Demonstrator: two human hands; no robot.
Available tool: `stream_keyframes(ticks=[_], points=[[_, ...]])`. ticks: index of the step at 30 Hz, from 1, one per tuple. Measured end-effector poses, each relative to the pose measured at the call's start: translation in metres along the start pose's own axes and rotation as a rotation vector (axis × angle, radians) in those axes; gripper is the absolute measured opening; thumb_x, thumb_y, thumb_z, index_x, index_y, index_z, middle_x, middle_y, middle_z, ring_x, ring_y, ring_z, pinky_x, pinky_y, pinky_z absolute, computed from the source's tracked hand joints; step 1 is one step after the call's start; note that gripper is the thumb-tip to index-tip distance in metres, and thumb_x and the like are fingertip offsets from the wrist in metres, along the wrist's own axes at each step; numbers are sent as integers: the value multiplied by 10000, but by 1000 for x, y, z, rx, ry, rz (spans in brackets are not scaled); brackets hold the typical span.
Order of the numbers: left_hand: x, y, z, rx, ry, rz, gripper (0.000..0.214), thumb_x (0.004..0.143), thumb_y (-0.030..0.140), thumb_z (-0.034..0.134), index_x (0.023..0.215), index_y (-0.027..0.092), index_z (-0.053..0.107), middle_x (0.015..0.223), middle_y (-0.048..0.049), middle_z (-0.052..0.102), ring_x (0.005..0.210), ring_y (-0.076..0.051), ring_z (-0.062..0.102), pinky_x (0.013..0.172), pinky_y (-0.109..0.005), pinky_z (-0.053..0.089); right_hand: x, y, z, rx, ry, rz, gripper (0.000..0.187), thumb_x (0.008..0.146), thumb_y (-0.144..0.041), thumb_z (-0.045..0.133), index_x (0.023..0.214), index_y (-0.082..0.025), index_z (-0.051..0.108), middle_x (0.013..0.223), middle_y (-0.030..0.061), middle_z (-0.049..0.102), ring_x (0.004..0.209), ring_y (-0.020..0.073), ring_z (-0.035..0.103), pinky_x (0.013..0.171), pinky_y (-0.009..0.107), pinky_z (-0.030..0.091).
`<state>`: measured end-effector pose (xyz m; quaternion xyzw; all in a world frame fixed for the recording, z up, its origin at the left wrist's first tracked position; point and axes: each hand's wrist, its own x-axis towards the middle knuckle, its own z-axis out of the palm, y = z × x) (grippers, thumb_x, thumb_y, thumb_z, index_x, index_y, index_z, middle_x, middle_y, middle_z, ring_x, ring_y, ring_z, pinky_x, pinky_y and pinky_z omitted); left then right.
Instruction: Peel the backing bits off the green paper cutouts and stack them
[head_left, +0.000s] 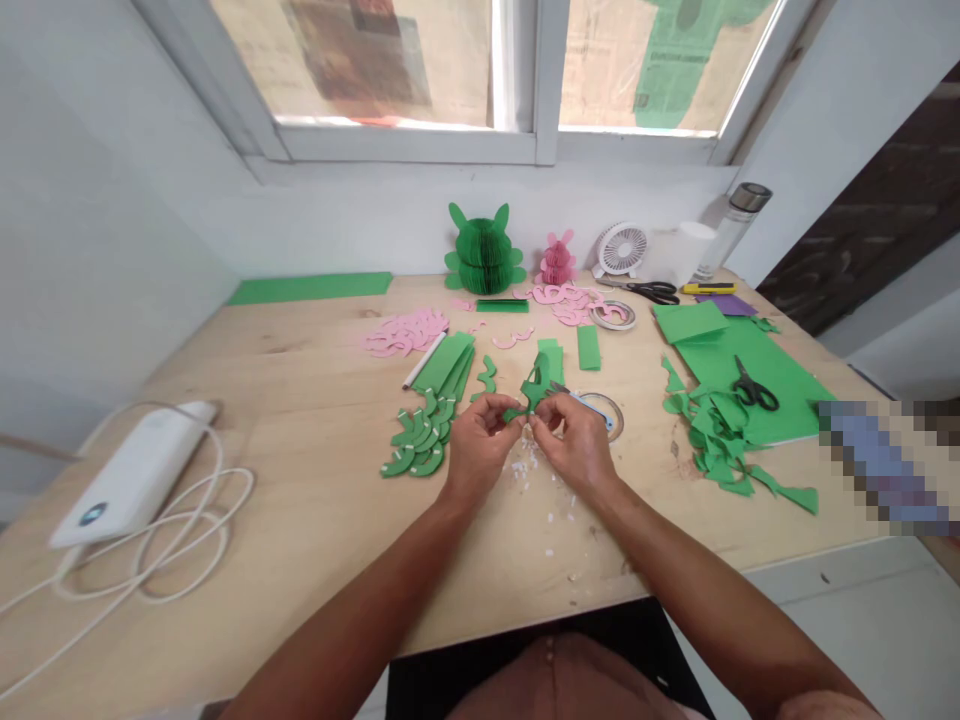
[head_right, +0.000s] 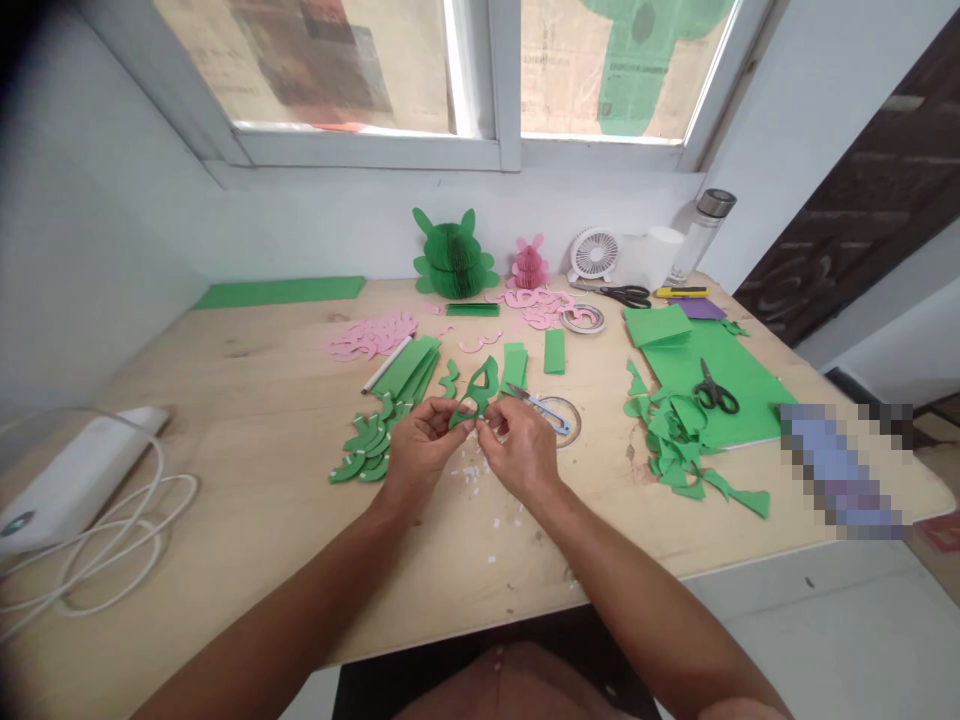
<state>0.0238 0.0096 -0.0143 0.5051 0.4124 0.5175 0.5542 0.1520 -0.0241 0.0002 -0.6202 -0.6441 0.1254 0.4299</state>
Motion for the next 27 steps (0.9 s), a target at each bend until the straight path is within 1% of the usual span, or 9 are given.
stream_keyframes(ticks=[6,11,19,23,27], points=[[-2,3,2,1,-2,-16,222,588,199,720,774,176,602,799,-23,681,752,-160,636,721,-269,478,-1,1,1,-46,17,8,71,746,-227,533,681,-203,548,631,3,592,594,143,547,618,250,415],[-3,3,1,16,-1,-14,202,601,187,706,772,173,599,799,-23,682,740,-151,631,705,-263,474,-1,3,2,-44,18,16,61,740,-217,536,686,-200,561,648,7,619,597,142,565,592,244,403],[-3,4,2,12,8,-27,194,597,179,709,758,168,602,771,-13,676,731,-139,623,695,-251,466,0,3,3,13,14,45,75,731,-191,527,693,-192,591,639,8,629,574,139,562,572,245,402],[-2,4,2,-29,23,-52,205,579,183,720,743,164,599,777,-18,676,735,-145,627,723,-263,469,0,3,2,61,6,78,74,729,-202,528,698,-198,595,632,2,630,563,137,550,549,239,405],[-1,3,2,-30,32,-40,221,573,193,727,755,165,604,788,-26,677,743,-152,628,731,-273,472,0,2,1,48,-1,61,71,737,-219,534,707,-201,596,646,4,636,578,141,562,566,245,404]])
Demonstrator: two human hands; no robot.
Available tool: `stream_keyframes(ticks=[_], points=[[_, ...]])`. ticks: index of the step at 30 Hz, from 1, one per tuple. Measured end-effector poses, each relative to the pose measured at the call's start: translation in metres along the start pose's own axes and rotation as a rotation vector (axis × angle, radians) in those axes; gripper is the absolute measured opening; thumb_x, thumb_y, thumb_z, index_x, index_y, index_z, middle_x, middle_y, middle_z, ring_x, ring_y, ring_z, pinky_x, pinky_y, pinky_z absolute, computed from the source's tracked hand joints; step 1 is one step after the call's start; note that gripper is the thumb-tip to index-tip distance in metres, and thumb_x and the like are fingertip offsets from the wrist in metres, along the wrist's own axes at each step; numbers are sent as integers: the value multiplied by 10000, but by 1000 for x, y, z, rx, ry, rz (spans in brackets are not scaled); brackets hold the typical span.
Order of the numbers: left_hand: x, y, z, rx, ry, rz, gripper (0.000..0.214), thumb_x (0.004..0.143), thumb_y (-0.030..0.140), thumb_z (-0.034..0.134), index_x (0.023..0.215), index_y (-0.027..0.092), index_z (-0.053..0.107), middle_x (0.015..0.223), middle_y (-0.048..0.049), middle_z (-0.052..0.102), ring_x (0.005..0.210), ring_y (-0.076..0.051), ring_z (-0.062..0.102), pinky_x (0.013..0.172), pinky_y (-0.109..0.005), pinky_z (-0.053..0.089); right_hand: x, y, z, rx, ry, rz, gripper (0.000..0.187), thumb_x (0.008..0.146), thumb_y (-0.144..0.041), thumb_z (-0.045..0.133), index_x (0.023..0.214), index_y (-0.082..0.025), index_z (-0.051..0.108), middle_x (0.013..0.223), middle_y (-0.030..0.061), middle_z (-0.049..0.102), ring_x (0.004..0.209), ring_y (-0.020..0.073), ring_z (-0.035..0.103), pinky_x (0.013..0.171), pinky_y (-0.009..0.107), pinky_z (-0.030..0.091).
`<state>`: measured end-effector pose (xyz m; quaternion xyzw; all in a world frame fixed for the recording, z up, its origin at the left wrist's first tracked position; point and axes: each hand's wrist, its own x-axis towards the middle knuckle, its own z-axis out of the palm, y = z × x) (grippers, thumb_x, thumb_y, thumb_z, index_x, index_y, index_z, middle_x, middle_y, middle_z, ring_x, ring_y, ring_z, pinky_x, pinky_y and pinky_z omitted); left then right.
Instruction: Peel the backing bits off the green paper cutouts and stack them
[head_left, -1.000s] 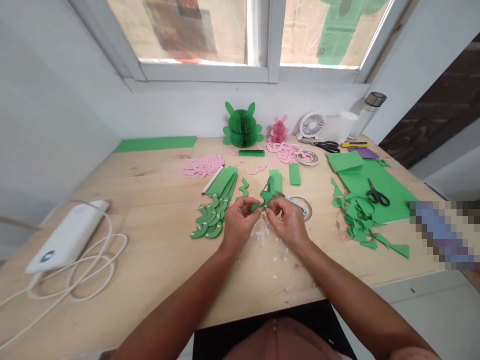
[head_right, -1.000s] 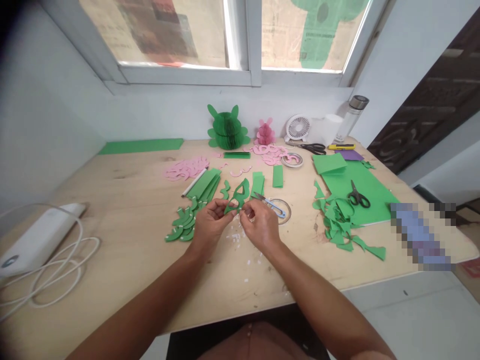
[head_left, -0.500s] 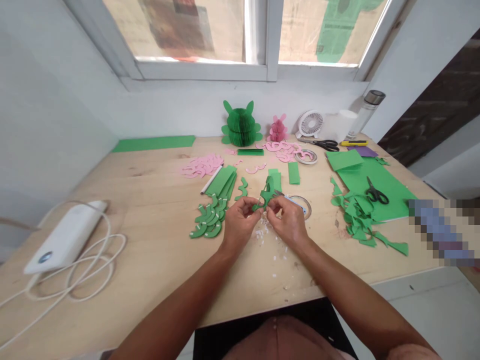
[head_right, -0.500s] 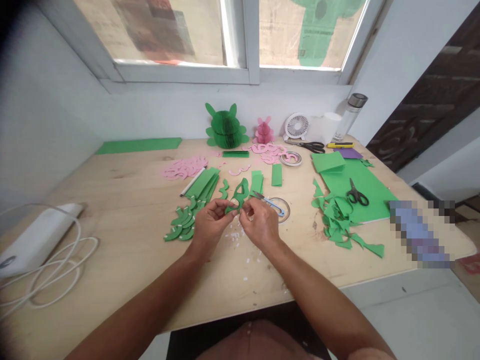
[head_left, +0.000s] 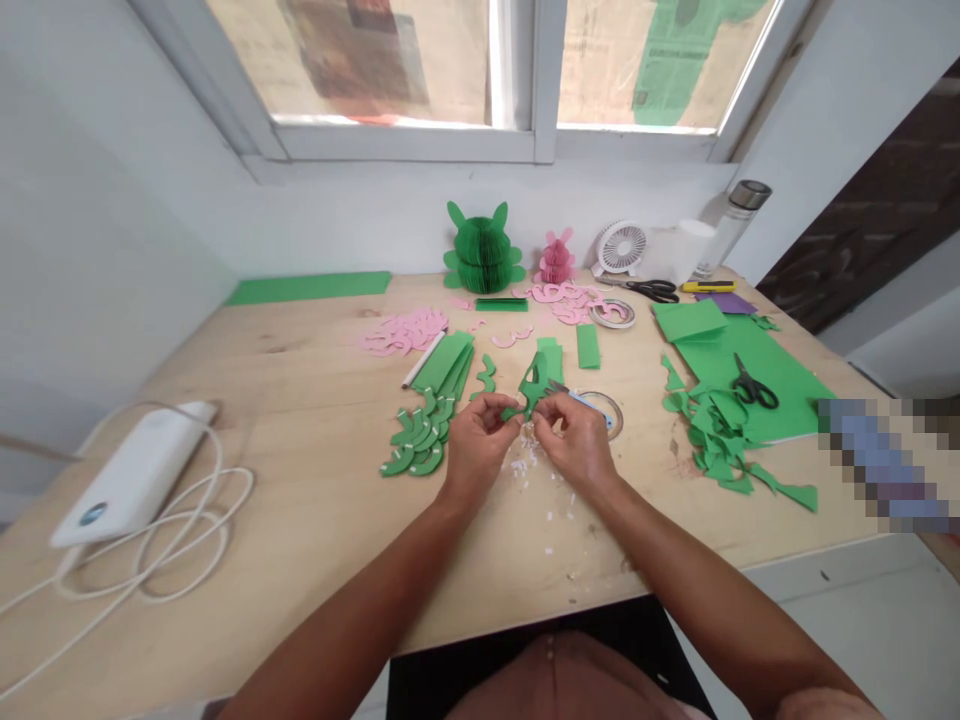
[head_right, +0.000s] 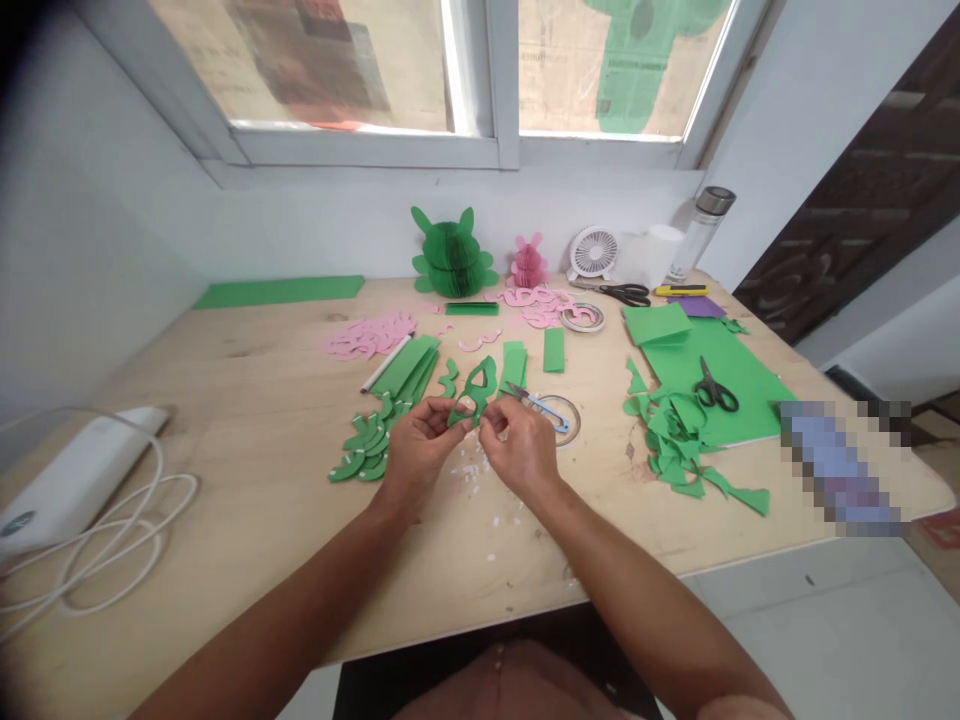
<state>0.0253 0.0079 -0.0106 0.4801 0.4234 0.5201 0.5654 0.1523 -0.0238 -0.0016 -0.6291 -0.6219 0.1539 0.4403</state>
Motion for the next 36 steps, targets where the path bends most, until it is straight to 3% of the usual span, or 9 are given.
stream_keyframes(ticks=[14,22,36], points=[[-1,0,0,39,-2,16,208,587,197,716,759,169,602,765,-17,672,718,-150,625,697,-264,474,0,5,3,-75,30,-51,72,746,-195,521,736,-202,592,671,4,643,602,145,573,600,254,406],[0,-4,-3,58,22,55,205,602,203,700,779,175,600,758,-14,663,705,-145,616,677,-252,461,-2,1,2,-216,108,-274,97,783,-194,519,713,-200,586,668,27,605,695,184,539,693,301,399],[-4,-6,-3,215,27,136,181,652,223,670,822,190,614,799,-26,663,740,-154,617,702,-263,466,-3,4,6,-303,133,-283,86,770,-177,535,705,-199,587,654,20,619,693,183,555,703,309,362]])
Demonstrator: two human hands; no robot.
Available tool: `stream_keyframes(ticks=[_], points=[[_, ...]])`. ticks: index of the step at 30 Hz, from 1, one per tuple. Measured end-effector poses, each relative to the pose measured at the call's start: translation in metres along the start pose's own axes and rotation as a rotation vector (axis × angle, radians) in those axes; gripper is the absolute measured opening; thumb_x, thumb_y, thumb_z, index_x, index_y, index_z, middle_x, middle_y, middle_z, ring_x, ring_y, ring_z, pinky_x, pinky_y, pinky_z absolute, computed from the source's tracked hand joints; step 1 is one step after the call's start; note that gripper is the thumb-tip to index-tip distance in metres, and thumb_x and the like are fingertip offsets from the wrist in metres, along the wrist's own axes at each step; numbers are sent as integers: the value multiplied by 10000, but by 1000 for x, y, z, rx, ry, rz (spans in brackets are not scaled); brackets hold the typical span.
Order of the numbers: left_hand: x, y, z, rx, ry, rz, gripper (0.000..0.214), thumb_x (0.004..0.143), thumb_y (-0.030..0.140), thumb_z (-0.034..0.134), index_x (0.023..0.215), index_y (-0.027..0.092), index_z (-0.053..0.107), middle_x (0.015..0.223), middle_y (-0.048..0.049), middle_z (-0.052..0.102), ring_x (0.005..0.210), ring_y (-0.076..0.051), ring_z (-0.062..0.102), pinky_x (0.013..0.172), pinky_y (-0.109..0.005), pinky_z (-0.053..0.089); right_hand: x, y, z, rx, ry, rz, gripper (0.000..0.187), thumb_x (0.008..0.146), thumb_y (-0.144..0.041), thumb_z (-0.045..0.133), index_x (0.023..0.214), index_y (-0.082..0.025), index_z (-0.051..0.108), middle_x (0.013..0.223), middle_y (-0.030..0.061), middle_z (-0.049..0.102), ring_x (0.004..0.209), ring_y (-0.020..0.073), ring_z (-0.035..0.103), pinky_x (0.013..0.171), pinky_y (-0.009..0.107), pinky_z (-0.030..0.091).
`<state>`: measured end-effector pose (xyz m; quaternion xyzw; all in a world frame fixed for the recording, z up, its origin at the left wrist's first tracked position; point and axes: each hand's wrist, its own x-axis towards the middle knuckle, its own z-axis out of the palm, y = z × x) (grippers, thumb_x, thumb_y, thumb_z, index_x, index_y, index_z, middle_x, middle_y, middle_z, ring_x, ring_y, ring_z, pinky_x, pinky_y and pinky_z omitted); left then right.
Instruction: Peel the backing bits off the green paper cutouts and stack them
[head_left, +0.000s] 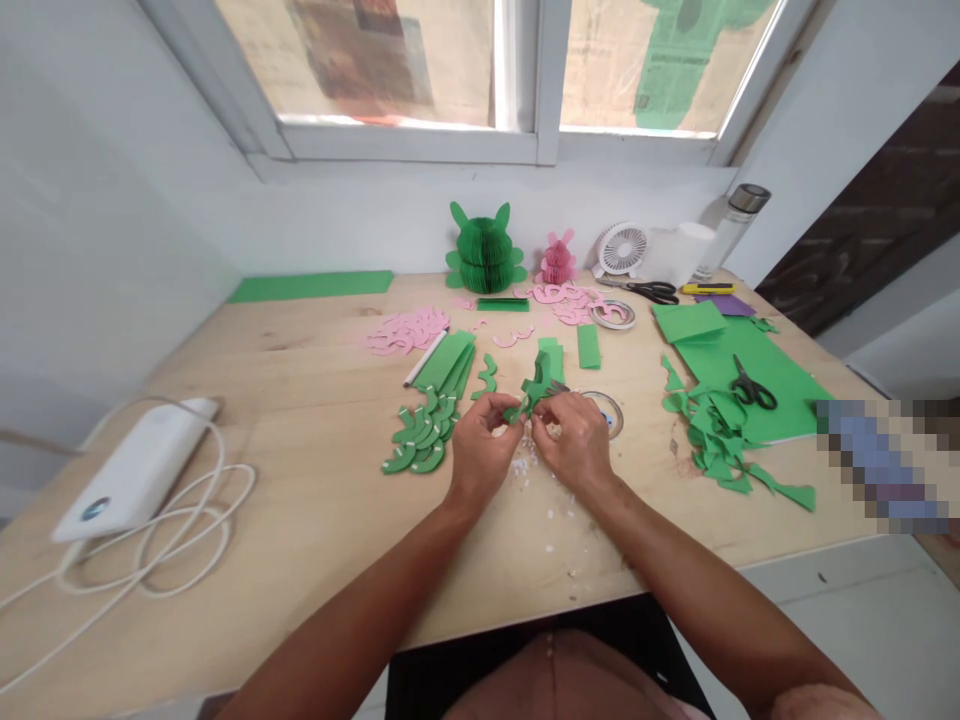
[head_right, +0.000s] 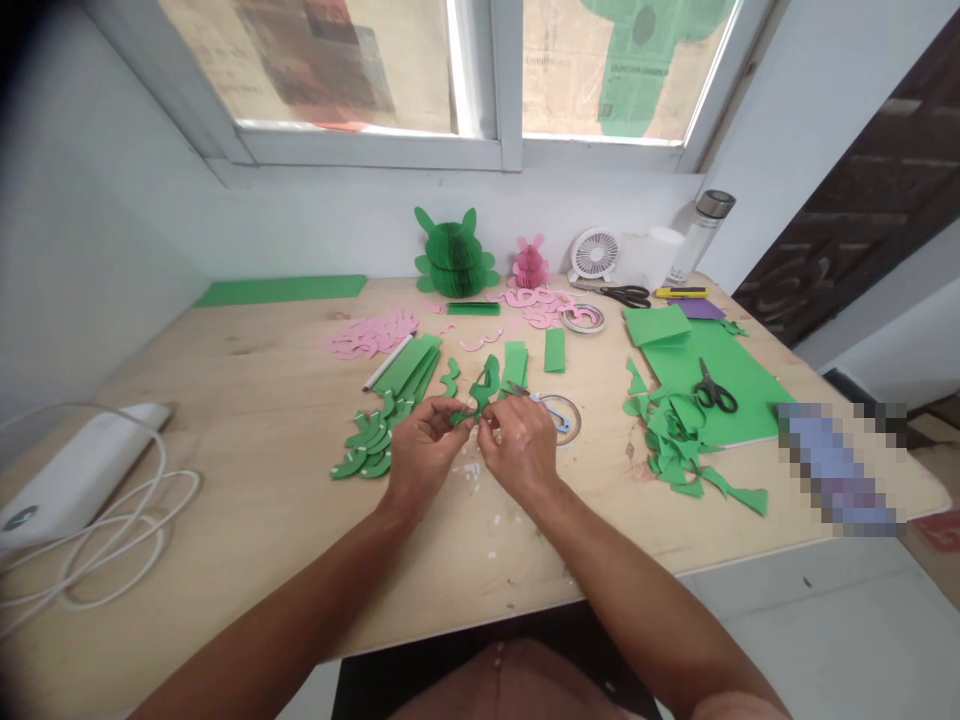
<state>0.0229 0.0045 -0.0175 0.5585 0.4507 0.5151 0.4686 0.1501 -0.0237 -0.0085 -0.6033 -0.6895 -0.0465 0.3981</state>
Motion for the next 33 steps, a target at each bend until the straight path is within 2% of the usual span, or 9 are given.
stream_keyframes(ticks=[8,20,25,33], points=[[-1,2,2,40,-14,41,167,659,222,650,811,182,595,789,-28,665,719,-154,616,691,-271,472,-1,1,3,-3,19,5,83,742,-159,529,675,-199,555,634,17,593,653,176,527,672,297,370],[1,-1,1,-5,-16,27,174,666,218,655,820,165,592,790,-31,662,718,-145,621,674,-256,469,1,2,2,62,43,89,95,712,-136,535,647,-205,527,602,-3,564,615,162,517,636,279,388],[2,0,1,-31,0,22,174,652,217,662,801,162,592,771,-26,659,707,-144,620,672,-257,474,0,1,1,57,39,15,79,761,-172,540,690,-198,561,635,11,597,657,174,532,669,294,385],[1,0,2,19,4,30,169,653,215,647,805,167,591,781,-33,663,695,-146,620,664,-266,475,-1,1,3,-15,57,-55,76,767,-172,548,698,-193,571,635,16,604,668,180,543,681,309,367]])
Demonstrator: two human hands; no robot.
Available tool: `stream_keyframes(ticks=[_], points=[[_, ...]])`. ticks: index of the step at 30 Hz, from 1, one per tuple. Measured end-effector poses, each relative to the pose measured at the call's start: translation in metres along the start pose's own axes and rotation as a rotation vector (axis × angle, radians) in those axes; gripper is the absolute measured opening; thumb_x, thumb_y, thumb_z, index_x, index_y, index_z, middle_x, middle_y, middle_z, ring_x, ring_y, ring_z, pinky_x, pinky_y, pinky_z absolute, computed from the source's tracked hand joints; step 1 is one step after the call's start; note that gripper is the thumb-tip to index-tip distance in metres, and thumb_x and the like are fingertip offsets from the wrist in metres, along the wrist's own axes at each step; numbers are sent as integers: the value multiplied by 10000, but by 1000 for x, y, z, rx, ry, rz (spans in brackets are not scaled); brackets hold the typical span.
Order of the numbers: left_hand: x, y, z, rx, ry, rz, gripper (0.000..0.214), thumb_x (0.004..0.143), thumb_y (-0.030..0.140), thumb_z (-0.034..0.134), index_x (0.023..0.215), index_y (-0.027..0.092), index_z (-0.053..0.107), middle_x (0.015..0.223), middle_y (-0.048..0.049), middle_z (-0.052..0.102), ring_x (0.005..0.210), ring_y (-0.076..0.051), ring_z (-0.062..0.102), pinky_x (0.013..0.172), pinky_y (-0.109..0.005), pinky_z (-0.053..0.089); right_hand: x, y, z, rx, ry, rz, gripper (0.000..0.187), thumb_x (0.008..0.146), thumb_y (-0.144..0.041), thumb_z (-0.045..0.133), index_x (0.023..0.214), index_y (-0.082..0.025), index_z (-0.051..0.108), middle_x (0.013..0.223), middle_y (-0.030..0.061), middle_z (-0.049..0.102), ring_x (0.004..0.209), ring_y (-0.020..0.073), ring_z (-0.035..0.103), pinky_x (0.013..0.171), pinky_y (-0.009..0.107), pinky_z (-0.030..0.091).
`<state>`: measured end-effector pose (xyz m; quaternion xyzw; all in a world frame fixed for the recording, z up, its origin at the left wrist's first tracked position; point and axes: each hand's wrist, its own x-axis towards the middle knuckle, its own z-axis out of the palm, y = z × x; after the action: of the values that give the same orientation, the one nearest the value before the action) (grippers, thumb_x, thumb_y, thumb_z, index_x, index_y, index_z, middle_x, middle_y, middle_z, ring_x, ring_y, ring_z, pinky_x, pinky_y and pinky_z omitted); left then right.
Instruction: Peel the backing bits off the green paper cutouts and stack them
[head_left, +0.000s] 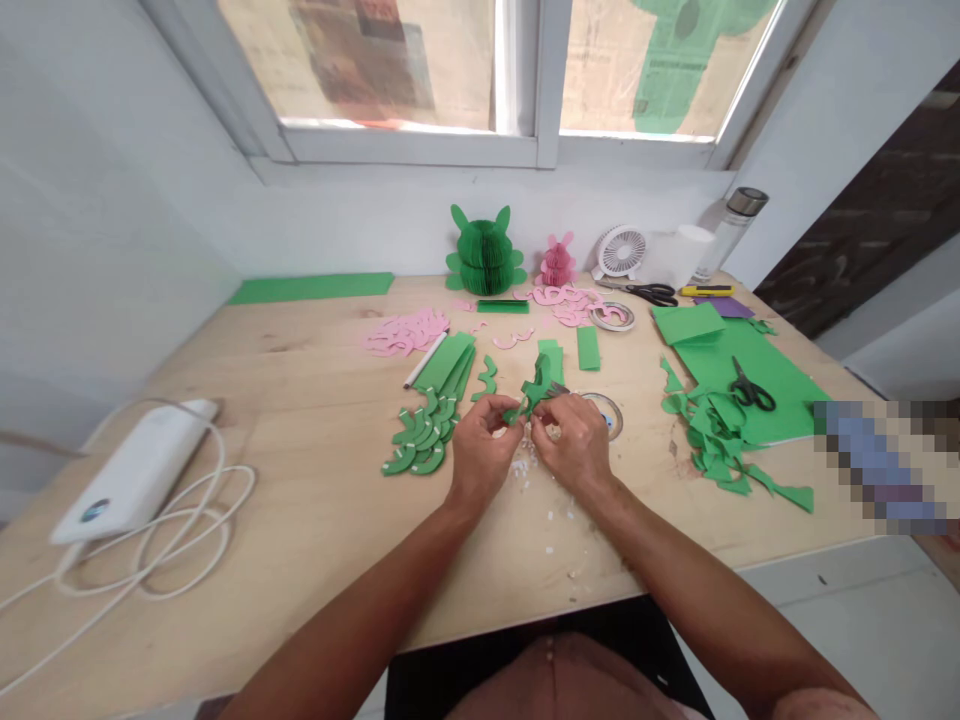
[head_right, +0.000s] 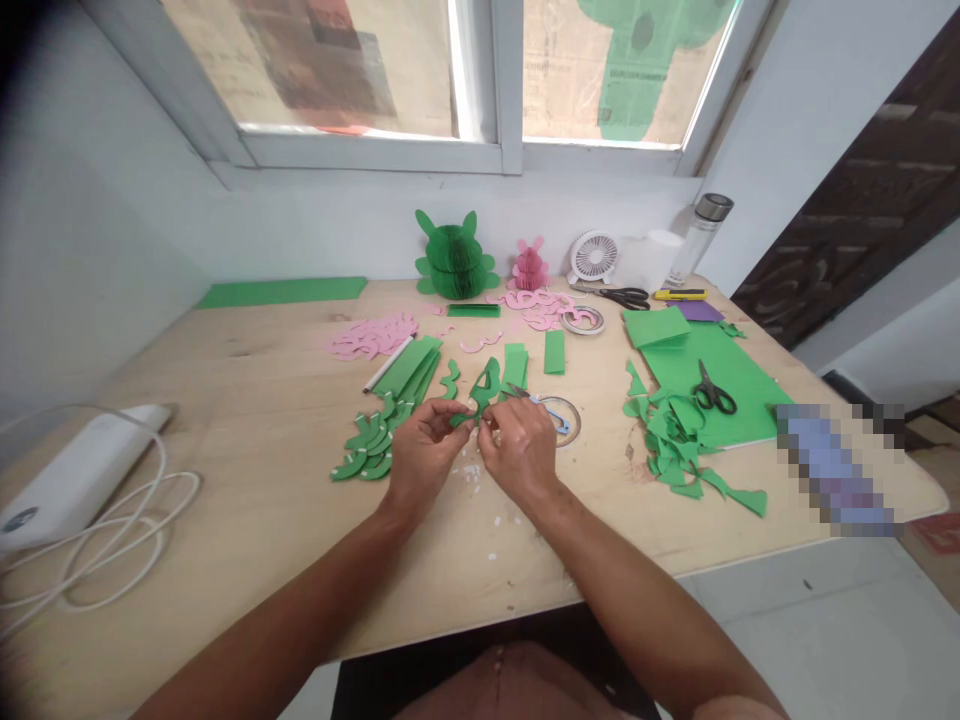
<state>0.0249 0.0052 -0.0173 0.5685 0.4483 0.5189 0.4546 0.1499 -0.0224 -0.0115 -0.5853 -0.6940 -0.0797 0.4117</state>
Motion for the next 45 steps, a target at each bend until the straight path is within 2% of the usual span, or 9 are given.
stream_keyframes(ticks=[11,21,33,45], points=[[-2,5,2,25,3,33,158,645,191,638,795,176,590,769,-24,669,714,-154,635,681,-272,494,0,-2,1,-33,3,21,98,743,-147,536,660,-198,548,620,13,595,651,181,535,661,304,367],[1,0,0,-57,2,-34,174,641,207,657,795,164,587,767,-25,671,703,-147,628,665,-260,482,2,0,0,71,0,176,81,701,-137,554,654,-201,540,601,-8,576,601,157,528,619,275,390],[2,2,0,-112,7,-59,181,623,205,677,772,164,584,754,-18,660,690,-139,619,660,-252,473,1,1,-2,39,-29,-29,79,807,-194,521,792,-192,599,709,41,599,725,199,529,687,323,389],[1,3,1,-155,-5,-90,200,608,190,687,773,163,579,715,-3,647,676,-133,612,636,-243,464,2,-1,-4,-6,-44,-55,126,816,-174,503,731,-195,594,687,39,583,711,195,510,678,318,374]])
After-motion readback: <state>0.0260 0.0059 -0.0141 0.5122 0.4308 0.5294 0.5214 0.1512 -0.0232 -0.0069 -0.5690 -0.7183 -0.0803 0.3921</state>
